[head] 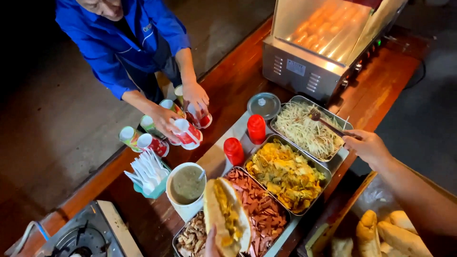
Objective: The person is preparing multiple sandwiches at a street food stall, opening bread rolls and filling them with pate, various meats, eggs, and vegetables using spoons and tongs, then adding sauces from squeeze bottles.
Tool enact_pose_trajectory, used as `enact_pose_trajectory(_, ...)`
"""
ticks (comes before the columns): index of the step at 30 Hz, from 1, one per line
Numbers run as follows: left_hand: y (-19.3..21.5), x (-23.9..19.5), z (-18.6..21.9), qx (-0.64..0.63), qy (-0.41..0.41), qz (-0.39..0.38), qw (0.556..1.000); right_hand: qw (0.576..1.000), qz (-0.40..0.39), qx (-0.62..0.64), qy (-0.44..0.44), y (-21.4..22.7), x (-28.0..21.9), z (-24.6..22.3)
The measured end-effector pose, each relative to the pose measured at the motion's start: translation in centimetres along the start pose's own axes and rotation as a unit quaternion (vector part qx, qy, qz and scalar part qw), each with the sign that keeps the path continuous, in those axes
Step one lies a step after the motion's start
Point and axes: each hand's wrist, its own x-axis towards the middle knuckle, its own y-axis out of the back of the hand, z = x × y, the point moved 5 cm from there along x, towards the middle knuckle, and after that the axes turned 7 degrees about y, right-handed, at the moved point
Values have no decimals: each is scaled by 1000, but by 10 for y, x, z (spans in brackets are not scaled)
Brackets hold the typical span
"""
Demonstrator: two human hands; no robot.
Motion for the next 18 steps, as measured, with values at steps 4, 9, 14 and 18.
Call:
enact_pose_trajectory(4,-20,-1,-3,-1,-23,-113,993,992,15,-123,0,-8,-24,-22)
enact_pose_trajectory(9,-20,18,-12,-43,3,-91,995,918,-48,-392,26,-43,-12,-11)
enact_pose_trajectory(14,-7,27,-9,-39,-28,-91,995,974,-5,-224,-10,-23,-45,-13)
enact_pose_trajectory(18,-1,83,-12,-67,-26,-256,964,993,49,-52,97,-3,-25,27)
